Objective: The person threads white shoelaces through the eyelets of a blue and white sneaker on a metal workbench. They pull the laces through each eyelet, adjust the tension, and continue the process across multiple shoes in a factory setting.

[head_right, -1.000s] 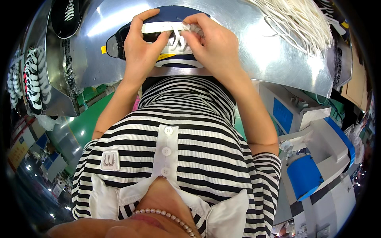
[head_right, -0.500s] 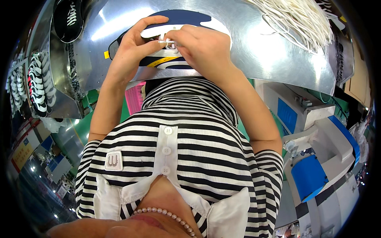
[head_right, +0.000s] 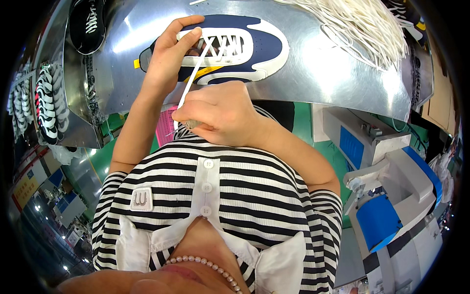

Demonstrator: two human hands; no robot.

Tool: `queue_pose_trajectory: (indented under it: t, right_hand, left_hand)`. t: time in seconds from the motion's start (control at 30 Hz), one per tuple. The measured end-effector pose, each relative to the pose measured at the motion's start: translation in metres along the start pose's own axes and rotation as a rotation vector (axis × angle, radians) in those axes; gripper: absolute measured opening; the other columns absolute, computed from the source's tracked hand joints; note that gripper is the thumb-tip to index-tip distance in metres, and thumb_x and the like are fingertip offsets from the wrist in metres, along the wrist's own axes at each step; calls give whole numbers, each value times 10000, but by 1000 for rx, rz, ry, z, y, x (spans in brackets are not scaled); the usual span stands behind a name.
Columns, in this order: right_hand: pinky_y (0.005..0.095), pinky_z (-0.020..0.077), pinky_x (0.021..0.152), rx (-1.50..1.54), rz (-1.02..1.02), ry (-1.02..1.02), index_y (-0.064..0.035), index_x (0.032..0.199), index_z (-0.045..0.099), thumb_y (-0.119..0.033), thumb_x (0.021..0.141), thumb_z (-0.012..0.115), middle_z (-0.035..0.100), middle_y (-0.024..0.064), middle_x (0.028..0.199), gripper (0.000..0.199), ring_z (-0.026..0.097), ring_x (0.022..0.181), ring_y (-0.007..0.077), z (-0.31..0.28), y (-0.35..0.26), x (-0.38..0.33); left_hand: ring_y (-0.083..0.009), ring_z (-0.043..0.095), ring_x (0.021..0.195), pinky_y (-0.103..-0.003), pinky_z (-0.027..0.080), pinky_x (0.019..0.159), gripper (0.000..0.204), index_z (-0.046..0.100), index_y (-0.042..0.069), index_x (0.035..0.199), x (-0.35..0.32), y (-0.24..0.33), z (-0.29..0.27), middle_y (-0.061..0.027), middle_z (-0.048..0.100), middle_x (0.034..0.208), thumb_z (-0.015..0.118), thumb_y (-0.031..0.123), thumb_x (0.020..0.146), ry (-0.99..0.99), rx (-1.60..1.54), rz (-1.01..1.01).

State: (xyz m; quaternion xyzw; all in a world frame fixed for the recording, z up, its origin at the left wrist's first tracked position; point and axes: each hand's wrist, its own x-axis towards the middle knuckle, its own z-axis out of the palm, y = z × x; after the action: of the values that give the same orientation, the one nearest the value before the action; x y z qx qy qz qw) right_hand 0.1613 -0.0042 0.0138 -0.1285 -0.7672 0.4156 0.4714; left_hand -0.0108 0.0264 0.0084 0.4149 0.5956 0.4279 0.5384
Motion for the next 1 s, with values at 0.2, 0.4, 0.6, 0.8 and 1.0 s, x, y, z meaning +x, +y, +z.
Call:
queue_pose_trajectory:
  t: [0.2, 0.4, 0.6, 0.8, 1.0]
  right_hand:
    - [287, 385, 448, 88, 24, -93, -102, 887, 719, -4, 706, 771, 576, 26, 631, 213, 542, 501, 191, 6, 2, 0]
    - [246, 424, 477, -97, 391, 78, -71, 964, 709, -23, 799, 740, 655, 42, 757, 174, 562, 534, 133, -4, 29, -8]
    - [194, 419, 547, 119, 756, 212, -33, 1014, 726, -50, 863, 725, 665, -4, 767, 152, 518, 604, 29, -21, 3, -38]
    - [206, 387, 523, 40, 973, 115, -14, 942, 732, -192, 864, 758, 617, -42, 681, 197, 484, 600, 23, -4, 9, -18]
    - [175, 343, 508, 193, 868, 348, -23, 900, 713, -145, 885, 738, 588, -70, 690, 125, 451, 594, -10, 9, 4, -9]
  left_hand:
    - [-87, 596, 781, -227, 500, 740, 335, 565, 73, 1287, 6, -2, 2, -63, 677, 936, 607, 197, 978, 29, 6, -8]
    - [-123, 599, 977, -242, 476, 876, 403, 525, 114, 1373, -15, 24, -4, -92, 624, 1067, 580, 252, 999, -97, 115, 10]
    - [-203, 621, 1120, -324, 519, 945, 493, 396, 8, 1410, -60, 17, -29, -153, 647, 1195, 608, 66, 969, -156, 394, 148]
    - [-232, 707, 854, -304, 578, 716, 236, 587, 22, 1120, -68, -3, -16, -123, 695, 986, 681, 60, 907, -5, 836, 438]
    - [-168, 694, 801, -291, 581, 691, 205, 625, 19, 1150, -63, -2, -21, -113, 698, 937, 621, 81, 954, -13, 702, 353]
